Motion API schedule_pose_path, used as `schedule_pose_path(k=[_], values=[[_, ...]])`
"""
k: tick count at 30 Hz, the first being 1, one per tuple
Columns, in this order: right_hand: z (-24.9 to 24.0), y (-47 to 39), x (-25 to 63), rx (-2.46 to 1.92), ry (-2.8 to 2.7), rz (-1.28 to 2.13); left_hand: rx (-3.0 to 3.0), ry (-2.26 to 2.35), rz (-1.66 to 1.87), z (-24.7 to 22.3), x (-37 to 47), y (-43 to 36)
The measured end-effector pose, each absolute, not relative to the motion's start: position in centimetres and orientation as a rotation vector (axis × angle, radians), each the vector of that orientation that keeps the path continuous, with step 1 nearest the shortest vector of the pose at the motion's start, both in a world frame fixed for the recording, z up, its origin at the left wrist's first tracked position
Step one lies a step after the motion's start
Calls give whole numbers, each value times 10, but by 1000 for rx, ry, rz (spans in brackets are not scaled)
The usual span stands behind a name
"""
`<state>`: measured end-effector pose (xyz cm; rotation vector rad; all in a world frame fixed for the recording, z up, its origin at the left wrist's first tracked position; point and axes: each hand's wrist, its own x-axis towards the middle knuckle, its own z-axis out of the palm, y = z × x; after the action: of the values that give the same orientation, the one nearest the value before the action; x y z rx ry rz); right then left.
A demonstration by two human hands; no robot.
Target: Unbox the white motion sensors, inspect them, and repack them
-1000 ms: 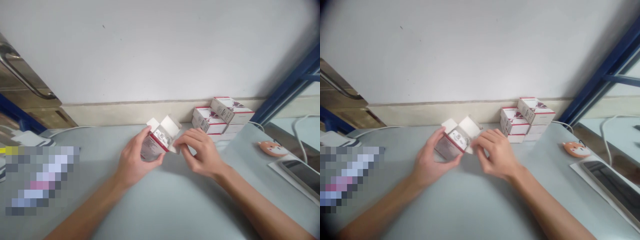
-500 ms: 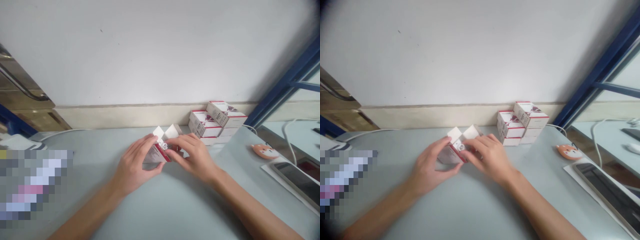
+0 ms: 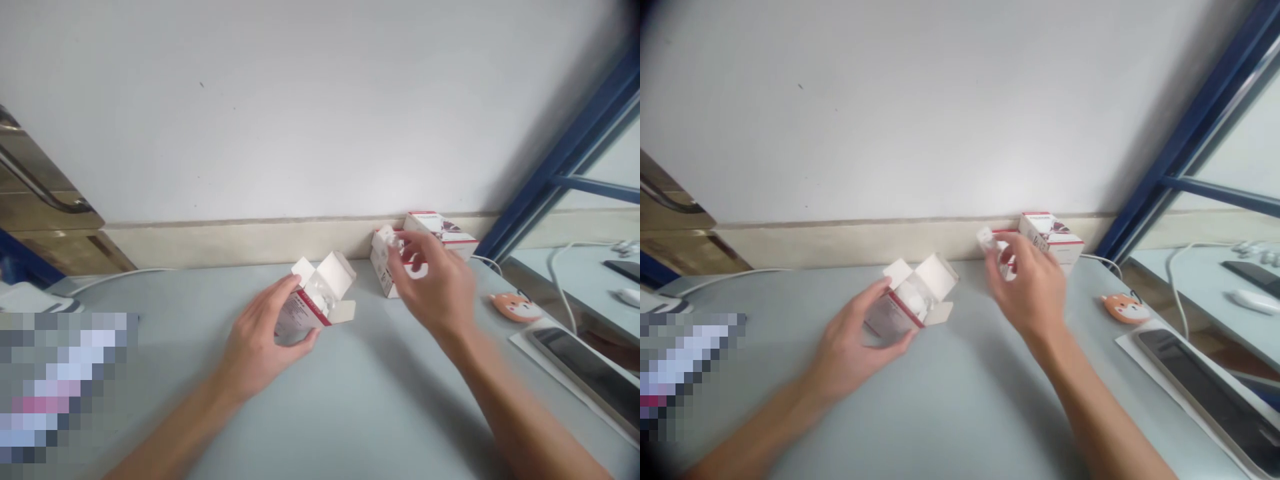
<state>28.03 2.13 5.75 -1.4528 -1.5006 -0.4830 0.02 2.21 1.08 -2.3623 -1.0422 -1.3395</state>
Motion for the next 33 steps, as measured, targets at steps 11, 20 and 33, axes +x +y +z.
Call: schedule_pose_path(k=[11,20,33], values=[[52,33,314,-2041,-1439,-378,-2378,-1008,-1332,8,0,24],[59,16,283,-1416,-1596,-258,-2373,-974,-1323,10,1,21],[47,-4,241,-1060,-2330,338,-2389,-874,-1299,13,2,22]])
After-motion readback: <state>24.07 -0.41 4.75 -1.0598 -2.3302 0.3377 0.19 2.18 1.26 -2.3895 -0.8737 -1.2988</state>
